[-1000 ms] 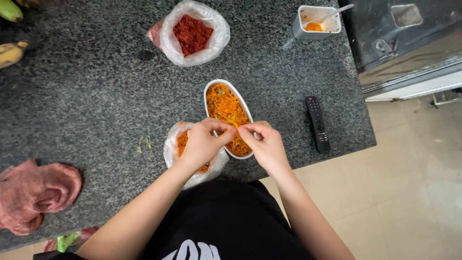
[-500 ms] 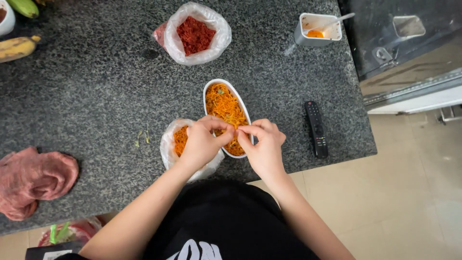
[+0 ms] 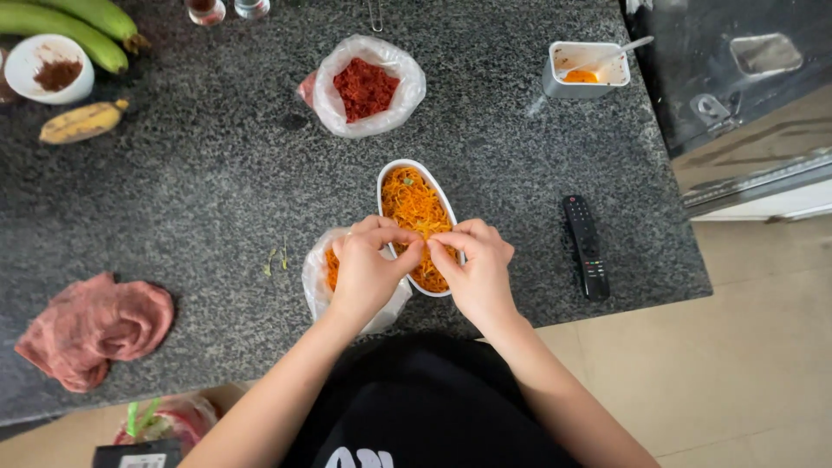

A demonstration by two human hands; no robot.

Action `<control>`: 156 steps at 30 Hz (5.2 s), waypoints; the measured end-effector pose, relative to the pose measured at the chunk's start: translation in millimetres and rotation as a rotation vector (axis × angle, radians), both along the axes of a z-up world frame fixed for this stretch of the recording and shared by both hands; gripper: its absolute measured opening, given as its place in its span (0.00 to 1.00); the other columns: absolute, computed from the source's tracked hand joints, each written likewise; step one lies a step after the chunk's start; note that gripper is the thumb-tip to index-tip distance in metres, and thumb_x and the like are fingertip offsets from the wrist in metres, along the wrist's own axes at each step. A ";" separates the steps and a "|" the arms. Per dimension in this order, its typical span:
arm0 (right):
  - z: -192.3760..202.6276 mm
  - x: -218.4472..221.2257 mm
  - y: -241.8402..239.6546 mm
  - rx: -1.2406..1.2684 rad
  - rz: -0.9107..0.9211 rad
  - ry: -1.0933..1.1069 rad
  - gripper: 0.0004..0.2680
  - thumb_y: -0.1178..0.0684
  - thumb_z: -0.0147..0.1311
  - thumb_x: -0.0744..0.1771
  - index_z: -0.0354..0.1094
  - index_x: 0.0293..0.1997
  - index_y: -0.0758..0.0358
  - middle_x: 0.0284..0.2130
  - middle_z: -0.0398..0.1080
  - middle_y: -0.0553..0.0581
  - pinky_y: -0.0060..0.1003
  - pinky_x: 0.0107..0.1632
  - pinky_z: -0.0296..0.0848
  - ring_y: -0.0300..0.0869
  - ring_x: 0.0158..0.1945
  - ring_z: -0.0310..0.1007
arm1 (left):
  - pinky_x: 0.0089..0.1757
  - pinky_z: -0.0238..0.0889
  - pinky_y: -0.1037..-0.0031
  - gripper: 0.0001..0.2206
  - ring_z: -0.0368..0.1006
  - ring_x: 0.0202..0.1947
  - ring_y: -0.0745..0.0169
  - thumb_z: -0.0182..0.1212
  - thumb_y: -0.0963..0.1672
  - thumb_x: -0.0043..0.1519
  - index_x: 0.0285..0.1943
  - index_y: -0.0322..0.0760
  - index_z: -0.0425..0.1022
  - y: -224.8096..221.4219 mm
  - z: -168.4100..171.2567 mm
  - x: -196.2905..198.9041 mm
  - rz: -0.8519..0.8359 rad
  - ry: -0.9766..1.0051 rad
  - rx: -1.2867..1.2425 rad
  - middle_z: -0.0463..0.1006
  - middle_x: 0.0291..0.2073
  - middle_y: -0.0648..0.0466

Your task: The person transfers shredded carrots from a clear plastic bag into a white oval dish by hand on a dark countertop.

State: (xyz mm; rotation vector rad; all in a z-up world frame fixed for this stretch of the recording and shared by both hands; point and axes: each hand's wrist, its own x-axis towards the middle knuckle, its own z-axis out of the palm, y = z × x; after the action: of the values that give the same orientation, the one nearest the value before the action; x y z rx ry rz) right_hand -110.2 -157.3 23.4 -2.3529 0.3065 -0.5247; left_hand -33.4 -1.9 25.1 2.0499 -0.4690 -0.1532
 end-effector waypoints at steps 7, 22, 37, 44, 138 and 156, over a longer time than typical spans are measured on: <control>7.9 -1.4 -2.9 0.127 0.021 0.066 0.04 0.51 0.63 0.65 0.80 0.39 0.55 0.34 0.72 0.49 0.42 0.54 0.60 0.43 0.46 0.72 | 0.48 0.59 0.66 0.07 0.76 0.44 0.61 0.71 0.46 0.51 0.33 0.39 0.84 -1.9 -0.4 6.1 -0.047 0.052 -0.036 0.80 0.39 0.57; -27.6 6.0 -21.8 0.394 -0.104 0.171 0.06 0.53 0.63 0.64 0.78 0.40 0.61 0.31 0.72 0.50 0.28 0.35 0.67 0.34 0.32 0.70 | 0.47 0.65 0.74 0.06 0.73 0.43 0.66 0.68 0.42 0.57 0.36 0.32 0.82 -2.7 3.5 9.4 -0.134 0.244 -0.296 0.77 0.39 0.55; -4.3 2.7 -10.5 0.406 0.024 0.084 0.06 0.53 0.63 0.64 0.78 0.39 0.64 0.34 0.73 0.51 0.30 0.40 0.71 0.34 0.35 0.74 | 0.43 0.67 0.73 0.07 0.77 0.38 0.63 0.71 0.45 0.53 0.35 0.36 0.84 -3.4 9.2 6.8 -0.070 0.110 -0.073 0.80 0.36 0.55; -52.1 9.2 -35.1 0.460 -0.079 0.265 0.09 0.50 0.63 0.63 0.78 0.41 0.65 0.34 0.73 0.55 0.33 0.36 0.68 0.37 0.32 0.69 | 0.46 0.66 0.73 0.06 0.76 0.42 0.63 0.68 0.43 0.57 0.36 0.33 0.83 -2.9 6.5 8.0 -0.080 0.104 -0.181 0.80 0.39 0.54; -45.3 5.5 55.5 -0.384 0.383 0.142 0.08 0.54 0.62 0.63 0.79 0.45 0.52 0.40 0.63 0.55 0.48 0.55 0.54 0.49 0.50 0.60 | 0.52 0.56 0.53 0.13 0.67 0.52 0.44 0.67 0.47 0.54 0.48 0.53 0.85 111.5 -76.5 -35.0 0.313 -0.053 0.375 0.72 0.51 0.49; -45.3 35.6 51.5 -0.599 0.368 0.300 0.10 0.53 0.63 0.62 0.78 0.47 0.52 0.42 0.61 0.57 0.51 0.56 0.51 0.53 0.51 0.55 | 0.40 0.72 0.60 0.21 0.77 0.36 0.42 0.56 0.37 0.57 0.59 0.45 0.78 111.3 -85.8 -33.7 0.262 0.053 0.196 0.69 0.48 0.44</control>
State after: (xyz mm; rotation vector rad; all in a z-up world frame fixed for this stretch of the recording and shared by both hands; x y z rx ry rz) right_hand -74.6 -105.8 -21.9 -2.9809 -0.1845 -0.0806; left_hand -67.2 109.4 -60.8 2.2721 -0.1542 -0.0987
